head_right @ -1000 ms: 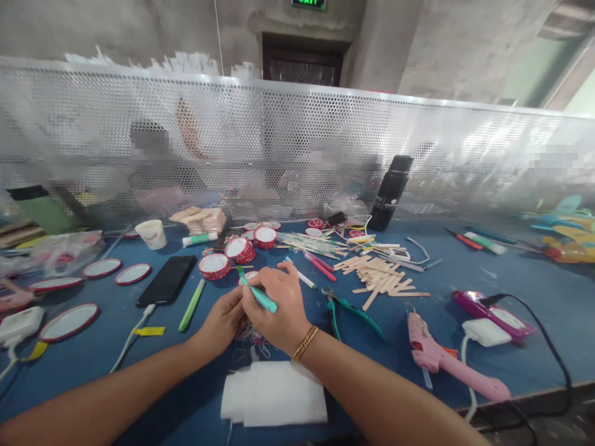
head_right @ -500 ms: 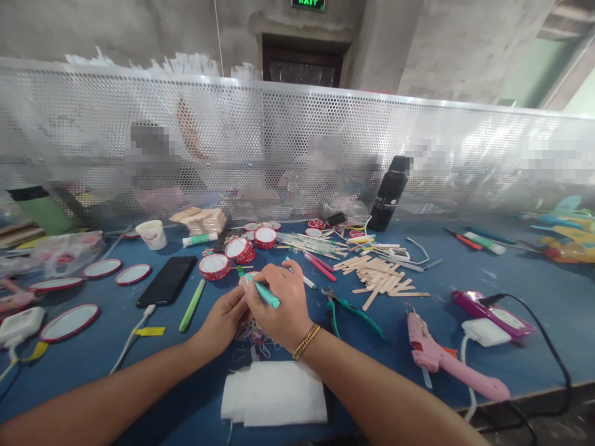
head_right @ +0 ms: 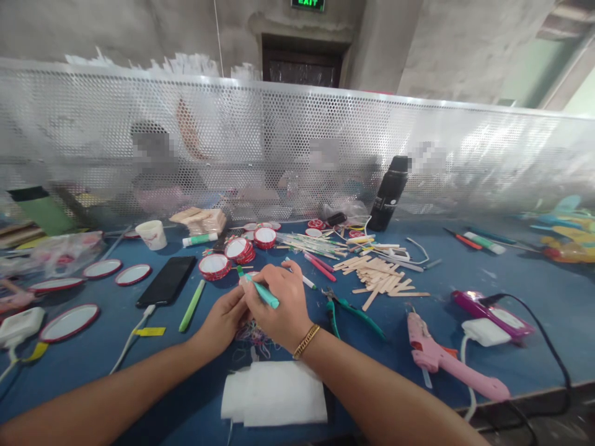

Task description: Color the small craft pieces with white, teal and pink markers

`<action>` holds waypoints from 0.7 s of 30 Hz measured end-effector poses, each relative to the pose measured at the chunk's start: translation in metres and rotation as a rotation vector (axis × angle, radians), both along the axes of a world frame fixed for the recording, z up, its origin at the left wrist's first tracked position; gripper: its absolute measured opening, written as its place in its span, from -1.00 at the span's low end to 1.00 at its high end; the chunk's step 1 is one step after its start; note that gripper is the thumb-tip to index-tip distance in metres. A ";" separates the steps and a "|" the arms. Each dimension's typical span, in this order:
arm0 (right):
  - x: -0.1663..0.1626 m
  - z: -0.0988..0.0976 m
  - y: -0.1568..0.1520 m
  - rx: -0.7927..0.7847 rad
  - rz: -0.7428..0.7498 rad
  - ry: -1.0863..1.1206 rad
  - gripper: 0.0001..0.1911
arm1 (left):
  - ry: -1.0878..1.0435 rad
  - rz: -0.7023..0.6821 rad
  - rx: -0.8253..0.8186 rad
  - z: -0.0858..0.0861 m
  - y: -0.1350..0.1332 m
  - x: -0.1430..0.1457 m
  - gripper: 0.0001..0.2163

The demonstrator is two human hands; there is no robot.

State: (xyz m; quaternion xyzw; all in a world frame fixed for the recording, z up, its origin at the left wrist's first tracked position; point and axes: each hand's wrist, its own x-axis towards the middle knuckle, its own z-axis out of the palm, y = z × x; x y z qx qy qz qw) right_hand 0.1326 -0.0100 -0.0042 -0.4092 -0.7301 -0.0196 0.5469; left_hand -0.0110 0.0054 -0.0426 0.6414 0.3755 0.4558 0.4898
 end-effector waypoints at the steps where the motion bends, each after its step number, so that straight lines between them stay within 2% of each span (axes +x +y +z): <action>1: 0.000 0.000 0.000 0.003 0.001 0.006 -0.86 | 0.005 -0.001 -0.001 0.001 0.000 0.000 -0.54; 9: -0.001 -0.003 0.000 0.026 0.041 -0.007 -0.89 | -0.020 -0.026 -0.005 0.000 0.000 0.001 -0.54; 16: 0.000 -0.001 0.001 0.014 0.000 0.012 -0.87 | 0.003 -0.001 -0.004 0.002 -0.001 0.001 -0.53; 21: -0.001 -0.001 -0.001 0.031 0.041 -0.004 -0.89 | -0.016 -0.022 0.007 -0.001 0.000 0.001 -0.55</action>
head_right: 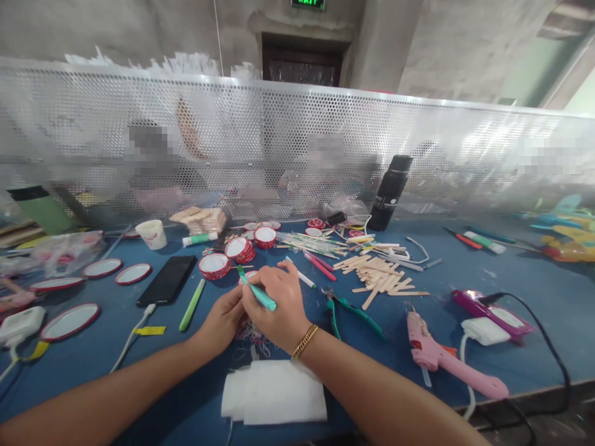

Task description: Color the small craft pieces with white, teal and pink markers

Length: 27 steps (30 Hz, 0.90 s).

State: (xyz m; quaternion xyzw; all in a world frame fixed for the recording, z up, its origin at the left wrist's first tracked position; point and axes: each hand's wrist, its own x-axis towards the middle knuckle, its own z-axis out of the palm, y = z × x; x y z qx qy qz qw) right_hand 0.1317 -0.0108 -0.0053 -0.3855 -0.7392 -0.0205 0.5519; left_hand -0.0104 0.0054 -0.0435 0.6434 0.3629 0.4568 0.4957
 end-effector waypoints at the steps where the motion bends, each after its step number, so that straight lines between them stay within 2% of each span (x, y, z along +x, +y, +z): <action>1: 0.000 0.000 0.000 -0.001 -0.001 -0.003 -0.90 | 0.004 0.002 0.004 0.000 0.000 0.000 -0.56; 9: 0.001 0.001 0.001 -0.003 -0.015 0.020 -0.89 | 0.027 0.018 -0.009 0.005 -0.002 0.001 -0.54; 27: 0.001 0.001 0.001 -0.032 -0.021 -0.008 -0.90 | 0.033 0.010 -0.008 -0.001 0.001 0.000 -0.56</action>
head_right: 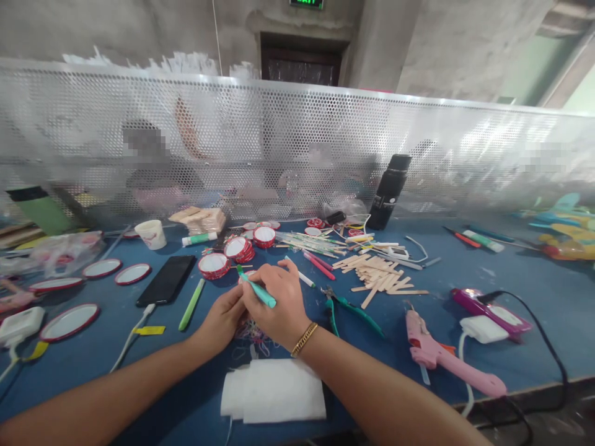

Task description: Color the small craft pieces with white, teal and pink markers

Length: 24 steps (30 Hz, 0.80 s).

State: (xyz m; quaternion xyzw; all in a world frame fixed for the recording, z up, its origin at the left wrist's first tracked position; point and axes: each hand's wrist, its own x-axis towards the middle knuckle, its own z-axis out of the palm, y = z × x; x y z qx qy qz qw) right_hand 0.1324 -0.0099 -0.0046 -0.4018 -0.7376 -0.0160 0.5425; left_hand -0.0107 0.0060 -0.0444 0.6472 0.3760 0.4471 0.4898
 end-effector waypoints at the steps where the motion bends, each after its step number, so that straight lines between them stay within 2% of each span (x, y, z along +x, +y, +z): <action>1: 0.000 0.000 0.000 -0.003 -0.010 0.005 -0.89 | 0.001 0.004 0.001 0.000 0.000 0.000 -0.56; 10: 0.000 -0.001 0.000 0.020 0.028 0.012 -0.90 | 0.011 0.004 0.013 0.008 -0.004 0.001 -0.55; 15: 0.001 0.000 0.002 0.004 -0.017 0.023 -0.88 | 0.029 0.016 0.009 0.005 -0.002 0.001 -0.54; 24: -0.001 -0.001 -0.001 0.011 0.003 -0.005 -0.90 | 0.005 -0.008 0.002 0.005 -0.002 0.001 -0.56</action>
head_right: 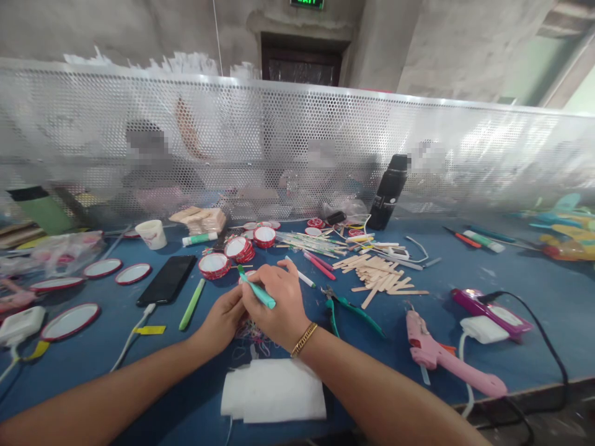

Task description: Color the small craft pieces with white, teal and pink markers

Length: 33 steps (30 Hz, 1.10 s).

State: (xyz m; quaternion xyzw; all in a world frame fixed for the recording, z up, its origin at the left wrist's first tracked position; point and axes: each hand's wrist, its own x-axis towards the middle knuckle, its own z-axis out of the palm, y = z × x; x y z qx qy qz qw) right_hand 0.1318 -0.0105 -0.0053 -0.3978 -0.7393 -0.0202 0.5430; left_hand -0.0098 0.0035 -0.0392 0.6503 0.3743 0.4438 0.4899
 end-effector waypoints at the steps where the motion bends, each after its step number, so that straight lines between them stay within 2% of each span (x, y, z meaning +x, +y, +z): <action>1: 0.000 0.000 0.000 0.000 -0.009 0.005 -0.90 | 0.003 0.010 0.002 0.000 0.000 0.000 -0.56; 11: -0.001 0.001 -0.001 0.009 0.009 0.003 -0.90 | -0.025 -0.011 0.001 -0.005 0.002 -0.001 -0.56; 18: 0.001 0.002 0.001 0.009 -0.040 0.028 -0.88 | 0.006 0.023 0.005 0.000 0.000 0.000 -0.54; 33: 0.001 0.002 -0.001 0.016 -0.014 0.012 -0.89 | -0.022 0.013 0.004 -0.003 0.001 0.000 -0.54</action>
